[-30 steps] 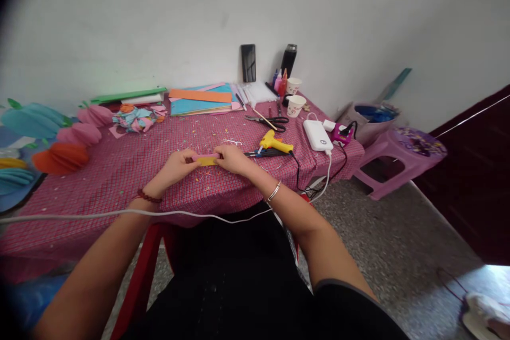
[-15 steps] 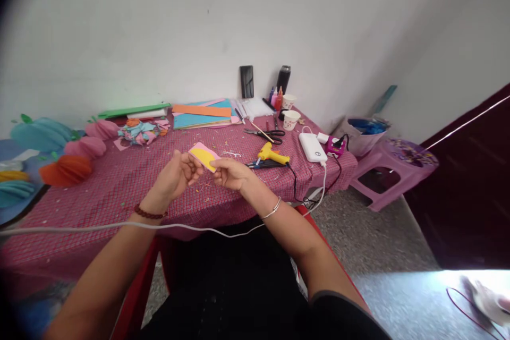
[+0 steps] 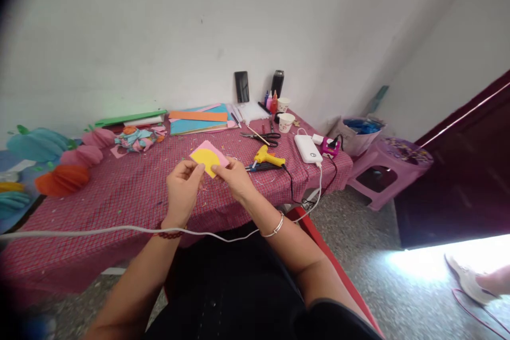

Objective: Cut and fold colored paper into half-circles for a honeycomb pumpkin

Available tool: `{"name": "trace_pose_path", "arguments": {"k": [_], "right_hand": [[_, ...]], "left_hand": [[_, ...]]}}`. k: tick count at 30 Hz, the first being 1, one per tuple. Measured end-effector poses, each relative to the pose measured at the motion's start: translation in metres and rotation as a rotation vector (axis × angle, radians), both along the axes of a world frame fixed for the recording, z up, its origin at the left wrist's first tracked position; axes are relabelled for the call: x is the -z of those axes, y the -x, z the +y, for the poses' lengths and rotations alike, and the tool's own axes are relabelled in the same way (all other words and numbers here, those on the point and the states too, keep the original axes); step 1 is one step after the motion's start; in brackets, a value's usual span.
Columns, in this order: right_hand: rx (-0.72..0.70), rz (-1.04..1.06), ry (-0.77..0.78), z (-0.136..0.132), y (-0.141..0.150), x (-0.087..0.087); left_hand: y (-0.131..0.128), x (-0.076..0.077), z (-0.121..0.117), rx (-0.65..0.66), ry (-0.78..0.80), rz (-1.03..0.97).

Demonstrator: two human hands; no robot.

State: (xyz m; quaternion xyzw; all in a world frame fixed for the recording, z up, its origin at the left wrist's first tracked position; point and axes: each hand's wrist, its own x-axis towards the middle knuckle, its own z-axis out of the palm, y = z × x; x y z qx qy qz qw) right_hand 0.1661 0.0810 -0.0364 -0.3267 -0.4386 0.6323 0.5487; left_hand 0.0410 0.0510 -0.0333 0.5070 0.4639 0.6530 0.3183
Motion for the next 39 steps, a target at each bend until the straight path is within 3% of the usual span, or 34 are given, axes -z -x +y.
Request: {"name": "trace_pose_path", "arguments": {"k": [4,11,19,39], "right_hand": [[0.107,-0.145,-0.149,-0.001,-0.002,0.005],[0.125,-0.177,-0.149,-0.004,-0.003,0.006],[-0.233,-0.047,0.117,-0.007,-0.008,0.001],[-0.375,-0.051,0.191,-0.008,-0.010,0.001]], "left_hand": [[-0.006,-0.002,-0.001,-0.054,0.001,0.029],[-0.011,0.001,0.003,-0.043,0.020,-0.060],[-0.003,-0.010,0.007,0.018,0.102,-0.091],[-0.004,-0.006,0.006,0.068,0.100,-0.109]]}}
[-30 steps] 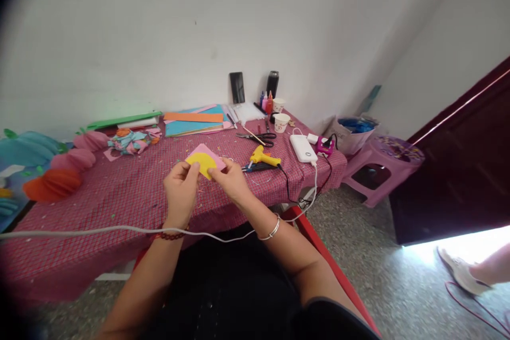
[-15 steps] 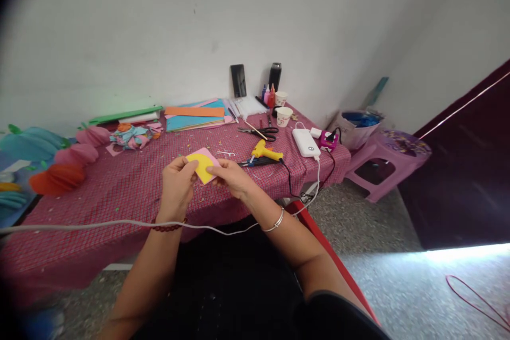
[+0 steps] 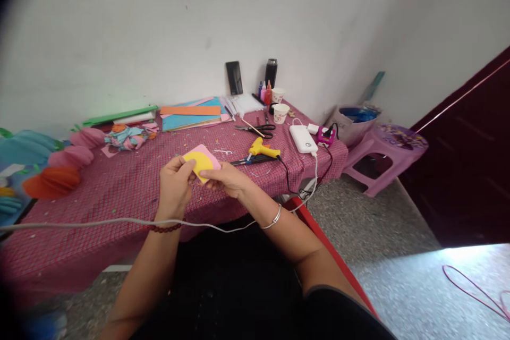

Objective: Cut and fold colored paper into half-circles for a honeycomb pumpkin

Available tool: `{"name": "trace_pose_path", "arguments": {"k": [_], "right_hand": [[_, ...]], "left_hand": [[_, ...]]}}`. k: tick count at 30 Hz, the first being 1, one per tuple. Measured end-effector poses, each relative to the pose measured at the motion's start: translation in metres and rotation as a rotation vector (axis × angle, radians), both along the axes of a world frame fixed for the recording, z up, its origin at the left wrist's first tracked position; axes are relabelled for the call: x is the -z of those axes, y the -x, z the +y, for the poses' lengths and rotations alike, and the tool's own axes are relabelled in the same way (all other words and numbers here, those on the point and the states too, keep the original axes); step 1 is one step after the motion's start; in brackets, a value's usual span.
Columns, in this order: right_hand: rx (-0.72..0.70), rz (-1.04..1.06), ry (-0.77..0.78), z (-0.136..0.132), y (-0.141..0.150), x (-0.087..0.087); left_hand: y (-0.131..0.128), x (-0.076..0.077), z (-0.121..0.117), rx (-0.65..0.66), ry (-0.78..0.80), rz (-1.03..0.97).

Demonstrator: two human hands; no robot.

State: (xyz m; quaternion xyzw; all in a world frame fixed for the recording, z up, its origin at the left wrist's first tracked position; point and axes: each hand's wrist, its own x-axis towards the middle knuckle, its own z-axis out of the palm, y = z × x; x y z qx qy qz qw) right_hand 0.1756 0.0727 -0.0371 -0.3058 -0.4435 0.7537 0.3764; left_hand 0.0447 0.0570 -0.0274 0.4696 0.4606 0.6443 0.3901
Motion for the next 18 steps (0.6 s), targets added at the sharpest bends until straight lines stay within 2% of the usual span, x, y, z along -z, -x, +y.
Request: {"name": "trace_pose_path", "arguments": {"k": [5,18], "right_hand": [[-0.027,-0.016,-0.047,-0.003,-0.002,0.000],[0.106,-0.085,-0.243,-0.013,0.007,-0.006]], "left_hand": [[0.000,0.000,-0.002,-0.001,-0.026,-0.053],[0.004,0.008,-0.012,-0.060,-0.097,-0.115]]}}
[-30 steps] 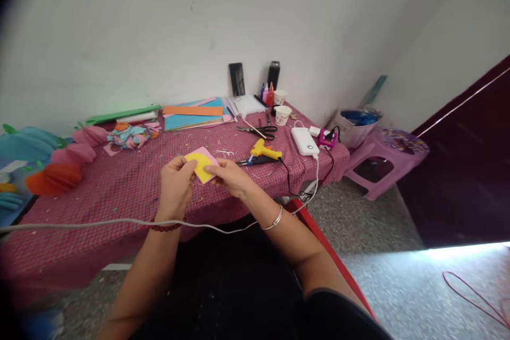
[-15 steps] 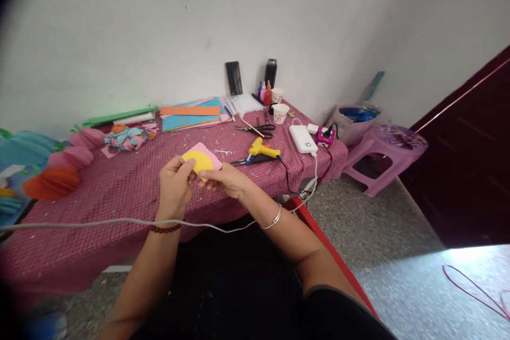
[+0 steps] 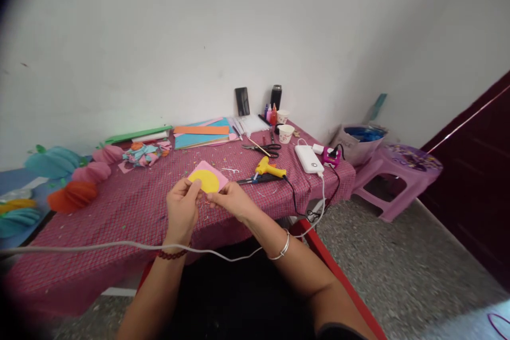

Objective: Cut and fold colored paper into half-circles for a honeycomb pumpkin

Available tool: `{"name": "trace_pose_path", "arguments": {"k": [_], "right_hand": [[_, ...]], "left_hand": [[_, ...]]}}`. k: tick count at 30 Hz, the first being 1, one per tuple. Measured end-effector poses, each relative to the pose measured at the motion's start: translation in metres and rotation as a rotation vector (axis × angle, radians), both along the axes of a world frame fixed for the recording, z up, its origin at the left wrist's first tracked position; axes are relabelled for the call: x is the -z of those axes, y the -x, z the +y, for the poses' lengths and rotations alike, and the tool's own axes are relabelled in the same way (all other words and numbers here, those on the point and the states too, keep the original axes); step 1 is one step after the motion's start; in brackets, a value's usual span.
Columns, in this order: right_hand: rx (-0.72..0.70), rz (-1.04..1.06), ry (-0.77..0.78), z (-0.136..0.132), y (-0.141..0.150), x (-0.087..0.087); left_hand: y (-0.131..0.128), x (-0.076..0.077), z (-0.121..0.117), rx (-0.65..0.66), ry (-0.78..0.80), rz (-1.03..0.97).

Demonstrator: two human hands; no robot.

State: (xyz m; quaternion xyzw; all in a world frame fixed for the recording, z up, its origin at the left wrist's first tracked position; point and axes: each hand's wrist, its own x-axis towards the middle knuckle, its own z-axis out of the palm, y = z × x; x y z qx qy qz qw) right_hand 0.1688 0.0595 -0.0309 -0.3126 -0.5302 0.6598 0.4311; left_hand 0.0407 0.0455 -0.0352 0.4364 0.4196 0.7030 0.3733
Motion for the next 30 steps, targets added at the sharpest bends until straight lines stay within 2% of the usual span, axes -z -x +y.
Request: {"name": "trace_pose_path", "arguments": {"k": [3,9,14,22,26,30], "right_hand": [[0.002,0.010,-0.023,-0.002,0.001,0.000],[0.102,0.099,-0.035,-0.002,0.007,0.003],[0.099,0.127,-0.092,-0.001,0.009,0.004],[0.079,0.092,-0.170,0.002,0.008,0.008],[0.105,0.077,-0.190,0.005,0.013,0.017],[0.056,-0.037,-0.251,0.003,0.007,0.024]], "left_hand": [[0.001,0.000,-0.003,0.004,-0.002,-0.008],[-0.002,-0.002,-0.008,0.021,0.002,-0.089],[-0.010,-0.003,-0.013,0.060,0.015,-0.209],[-0.018,-0.004,-0.016,0.044,0.075,-0.326],[-0.012,-0.001,-0.013,0.071,0.095,-0.336],[0.005,0.003,-0.008,0.062,0.140,-0.361]]}}
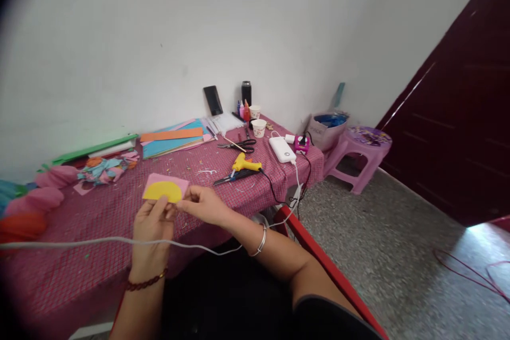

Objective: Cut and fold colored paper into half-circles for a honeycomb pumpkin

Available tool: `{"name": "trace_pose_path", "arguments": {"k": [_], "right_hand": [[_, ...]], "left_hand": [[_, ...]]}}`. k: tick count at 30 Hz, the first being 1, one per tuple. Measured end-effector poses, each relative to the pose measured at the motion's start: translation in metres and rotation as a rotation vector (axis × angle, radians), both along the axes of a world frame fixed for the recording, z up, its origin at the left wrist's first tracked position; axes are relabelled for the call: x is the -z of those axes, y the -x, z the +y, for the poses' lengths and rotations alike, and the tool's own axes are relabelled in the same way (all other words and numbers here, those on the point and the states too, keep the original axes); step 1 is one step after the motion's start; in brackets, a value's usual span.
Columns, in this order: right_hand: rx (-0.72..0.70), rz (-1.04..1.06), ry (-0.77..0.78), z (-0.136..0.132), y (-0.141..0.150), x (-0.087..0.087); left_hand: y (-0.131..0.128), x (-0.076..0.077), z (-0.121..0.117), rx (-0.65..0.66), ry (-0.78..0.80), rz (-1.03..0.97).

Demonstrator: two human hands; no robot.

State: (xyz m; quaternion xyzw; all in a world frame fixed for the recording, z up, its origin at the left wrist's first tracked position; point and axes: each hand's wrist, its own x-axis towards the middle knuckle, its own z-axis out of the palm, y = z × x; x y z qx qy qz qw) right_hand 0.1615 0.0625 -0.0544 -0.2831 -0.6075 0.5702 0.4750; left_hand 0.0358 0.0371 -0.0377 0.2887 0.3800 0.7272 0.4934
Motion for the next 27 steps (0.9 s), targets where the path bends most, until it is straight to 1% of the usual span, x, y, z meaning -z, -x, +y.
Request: {"name": "trace_pose_path", "arguments": {"k": [2,4,6,7,8,12,15,17,20,24,27], "right_hand": [[-0.012,-0.111,-0.043,-0.004,-0.013,0.001],[0.028,-0.273,-0.127,-0.006,-0.034,0.000],[0.144,-0.495,-0.252,-0.004,-0.062,-0.003],[0.242,-0.629,-0.326,-0.001,-0.077,-0.005],[0.319,-0.698,-0.347,0.004,-0.092,-0.007],[0.601,-0.872,-0.360,0.028,-0.150,-0.014],[0.687,-1.023,-0.360,0.047,-0.181,-0.017],[0.707,-1.117,-0.359,0.061,-0.193,-0.021],[0.683,-1.242,-0.369,0.090,-0.197,-0.029],[0.530,-1.411,-0.361,0.141,-0.187,-0.037],[0.386,-1.559,-0.324,0.173,-0.178,-0.038]], "left_hand": [[0.013,0.003,0.003,-0.035,0.012,-0.018],[0.026,0.006,0.006,-0.077,0.002,-0.032],[0.037,0.010,0.008,-0.106,-0.001,-0.044],[0.041,0.011,0.009,-0.113,0.002,-0.052],[0.044,0.013,0.010,-0.116,0.009,-0.060],[0.047,0.014,0.010,-0.108,0.034,-0.085],[0.046,0.014,0.009,-0.092,0.050,-0.100],[0.045,0.014,0.009,-0.088,0.058,-0.110],[0.042,0.015,0.009,-0.090,0.058,-0.116],[0.034,0.013,0.007,-0.080,0.073,-0.168],[0.028,0.010,0.004,-0.073,0.099,-0.238]]}}
